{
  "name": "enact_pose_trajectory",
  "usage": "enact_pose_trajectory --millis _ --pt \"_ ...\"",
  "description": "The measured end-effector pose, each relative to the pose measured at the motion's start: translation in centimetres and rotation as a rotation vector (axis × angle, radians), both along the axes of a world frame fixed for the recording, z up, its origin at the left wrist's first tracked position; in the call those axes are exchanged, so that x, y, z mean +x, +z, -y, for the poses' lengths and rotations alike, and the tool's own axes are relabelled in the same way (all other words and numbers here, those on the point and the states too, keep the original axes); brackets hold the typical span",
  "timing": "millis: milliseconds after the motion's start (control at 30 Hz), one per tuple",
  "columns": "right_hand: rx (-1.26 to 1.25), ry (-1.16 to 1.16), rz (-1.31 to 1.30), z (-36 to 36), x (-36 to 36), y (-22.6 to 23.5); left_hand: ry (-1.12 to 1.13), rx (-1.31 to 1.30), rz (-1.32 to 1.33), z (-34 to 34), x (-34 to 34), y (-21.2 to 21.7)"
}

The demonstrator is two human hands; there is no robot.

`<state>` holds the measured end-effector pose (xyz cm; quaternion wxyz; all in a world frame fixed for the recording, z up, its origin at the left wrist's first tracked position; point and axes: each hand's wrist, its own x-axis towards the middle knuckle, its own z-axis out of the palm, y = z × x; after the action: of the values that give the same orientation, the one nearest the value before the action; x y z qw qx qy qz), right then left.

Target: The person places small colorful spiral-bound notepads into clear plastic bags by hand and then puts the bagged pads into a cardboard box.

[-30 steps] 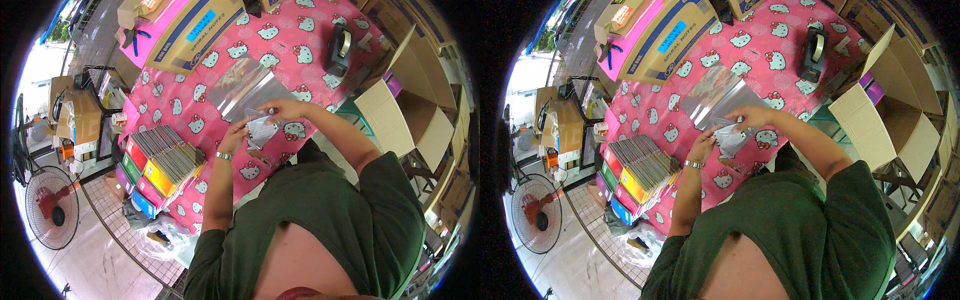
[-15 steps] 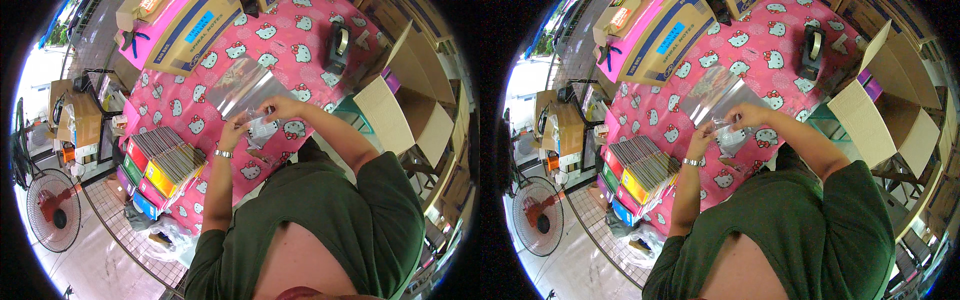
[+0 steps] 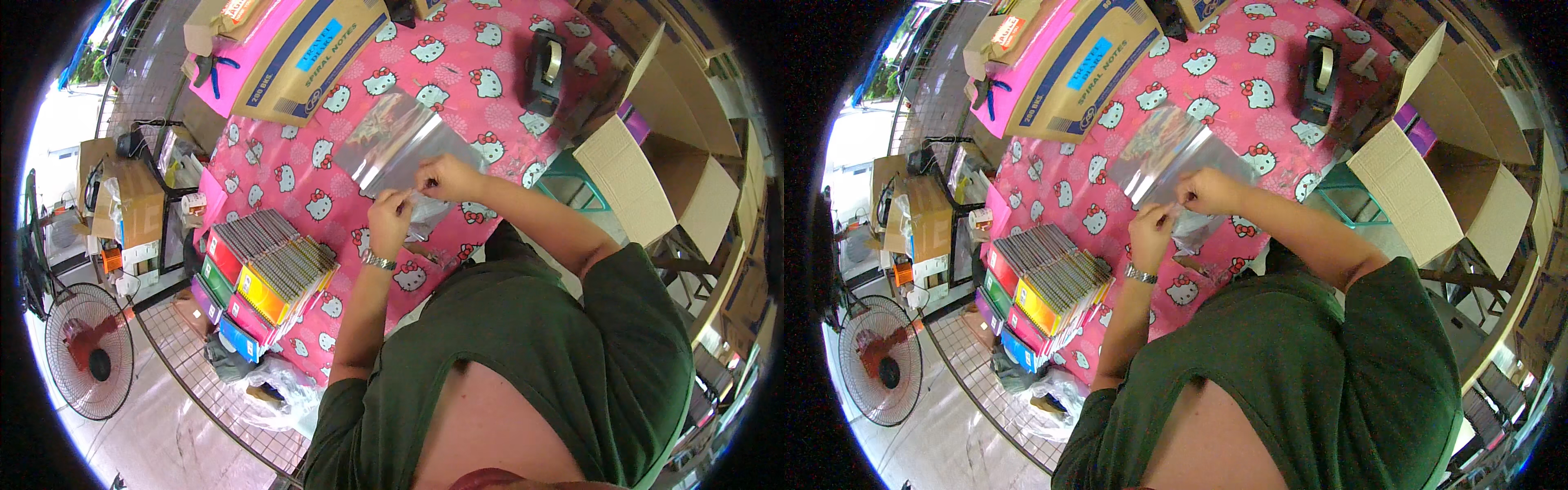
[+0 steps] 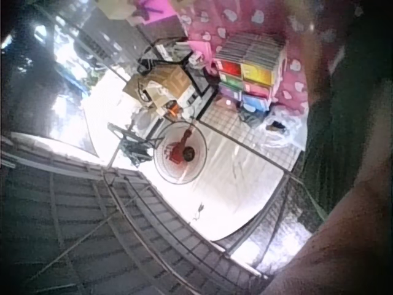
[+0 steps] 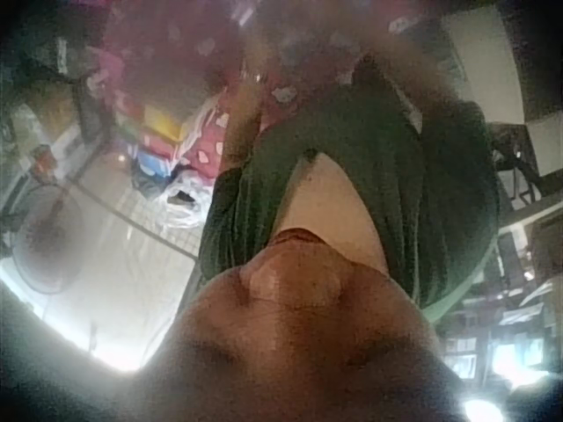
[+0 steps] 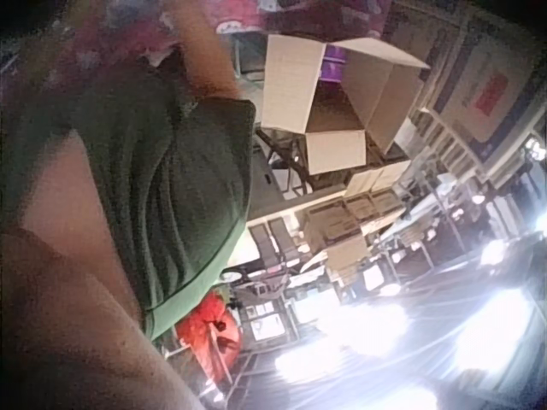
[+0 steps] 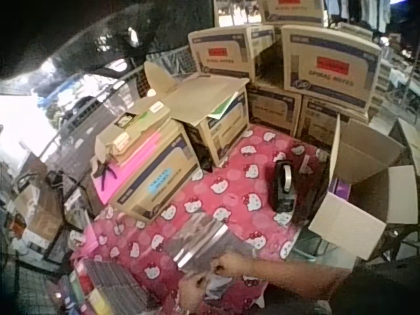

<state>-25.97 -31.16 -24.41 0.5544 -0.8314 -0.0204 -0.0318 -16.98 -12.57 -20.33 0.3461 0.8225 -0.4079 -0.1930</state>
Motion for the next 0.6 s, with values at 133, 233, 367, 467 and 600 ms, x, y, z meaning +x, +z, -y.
enact_pose_trajectory --millis 133,233,367,467,600 --pt "-0.024 0.103 0.092 1.1 -3.1 2.9 -0.224 -0.159 -0.026 -2.5 0.0 0.8" --pt "-0.311 0.112 0.156 0.4 -4.3 4.3 -0.244 -0.145 0.160 -2.2 -1.4 0.3" --pt "-0.524 0.086 0.169 -0.9 -3.8 3.0 -0.126 -0.106 0.257 -1.9 -2.4 -1.3" --pt "-0.405 -0.075 0.108 -1.7 -3.6 2.3 0.064 -0.175 0.150 -2.3 -3.2 -2.4" --pt "-0.348 -0.245 -0.051 -2.9 -2.9 2.2 0.283 -0.258 -0.080 -2.1 -3.8 -3.1"
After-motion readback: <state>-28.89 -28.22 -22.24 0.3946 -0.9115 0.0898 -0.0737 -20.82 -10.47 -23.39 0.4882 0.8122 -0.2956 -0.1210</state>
